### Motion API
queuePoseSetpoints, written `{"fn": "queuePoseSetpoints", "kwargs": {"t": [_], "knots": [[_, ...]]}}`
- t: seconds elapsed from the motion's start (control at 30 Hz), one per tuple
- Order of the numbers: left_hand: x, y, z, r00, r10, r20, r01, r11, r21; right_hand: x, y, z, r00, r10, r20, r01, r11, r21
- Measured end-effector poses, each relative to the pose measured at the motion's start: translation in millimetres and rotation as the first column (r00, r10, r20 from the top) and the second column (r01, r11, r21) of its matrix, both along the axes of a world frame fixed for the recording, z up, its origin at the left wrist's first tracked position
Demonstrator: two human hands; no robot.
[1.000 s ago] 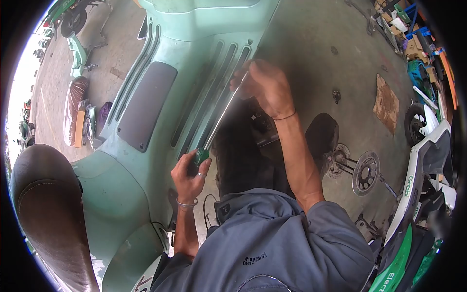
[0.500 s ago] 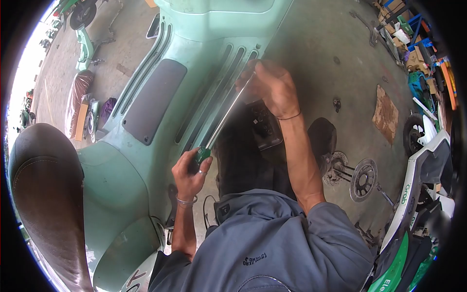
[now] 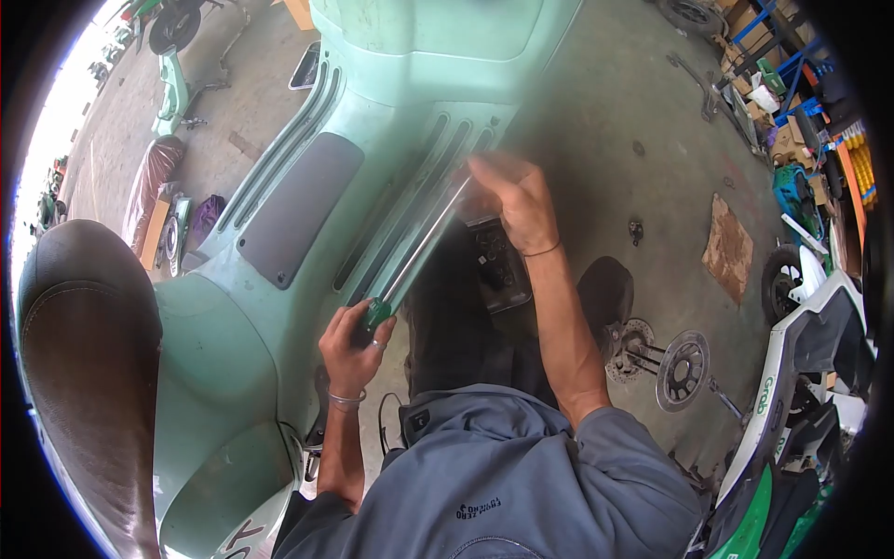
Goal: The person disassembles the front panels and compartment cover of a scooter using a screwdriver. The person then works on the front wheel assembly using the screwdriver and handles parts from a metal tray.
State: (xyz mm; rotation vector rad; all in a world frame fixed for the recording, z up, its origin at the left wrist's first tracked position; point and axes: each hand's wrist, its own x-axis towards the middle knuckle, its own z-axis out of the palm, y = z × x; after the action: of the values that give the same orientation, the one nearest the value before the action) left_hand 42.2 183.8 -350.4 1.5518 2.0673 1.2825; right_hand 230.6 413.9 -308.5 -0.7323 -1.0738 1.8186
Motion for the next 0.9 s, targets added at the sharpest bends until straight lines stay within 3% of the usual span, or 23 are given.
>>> {"fn": "queuePoseSetpoints", "kwargs": {"t": [0.13, 0.4, 0.5, 0.53, 0.57, 0.6, 0.63, 0.7, 0.77, 0.9], "knots": [[-1, 0, 0, 1.000, -0.018, -0.019, 0.018, 1.000, 0.001, -8, -4, -5, 0.991, 0.012, -0.133, -0.022, 0.997, -0.071], [1, -2, 1, 0.999, 0.028, 0.043, -0.028, 1.000, -0.001, -14, -13, -10, 0.979, 0.095, -0.179, -0.114, 0.989, -0.098], [-4, -6, -5, 0.999, 0.036, 0.004, -0.036, 0.999, 0.036, -14, -6, -35, 0.992, -0.051, -0.118, 0.053, 0.998, 0.013], [-5, -7, -8, 1.000, 0.027, 0.000, -0.027, 0.999, 0.038, -12, 3, -49, 0.947, -0.320, -0.016, 0.320, 0.944, 0.081], [-7, -8, -10, 0.999, 0.040, 0.022, -0.041, 0.998, 0.053, -9, 14, -62, 0.820, -0.568, 0.066, 0.552, 0.817, 0.170], [-7, -8, -13, 0.997, 0.055, 0.046, -0.058, 0.996, 0.066, -8, 30, -82, 0.817, -0.573, 0.066, 0.557, 0.813, 0.169], [-7, -8, -14, 0.998, 0.049, 0.046, -0.052, 0.997, 0.062, -8, 50, -103, 0.748, -0.633, 0.201, 0.559, 0.764, 0.323], [-9, -5, -16, 0.994, 0.061, 0.086, -0.067, 0.995, 0.071, -10, 71, -110, 0.644, -0.696, 0.318, 0.533, 0.706, 0.466], [-8, -3, -14, 0.996, 0.060, 0.070, -0.064, 0.996, 0.059, -18, 80, -94, 0.815, -0.485, 0.317, 0.362, 0.854, 0.374], [-9, 0, -15, 0.998, 0.036, 0.048, -0.041, 0.995, 0.090, -25, 91, -82, 0.871, -0.431, 0.235, 0.330, 0.868, 0.370]]}}
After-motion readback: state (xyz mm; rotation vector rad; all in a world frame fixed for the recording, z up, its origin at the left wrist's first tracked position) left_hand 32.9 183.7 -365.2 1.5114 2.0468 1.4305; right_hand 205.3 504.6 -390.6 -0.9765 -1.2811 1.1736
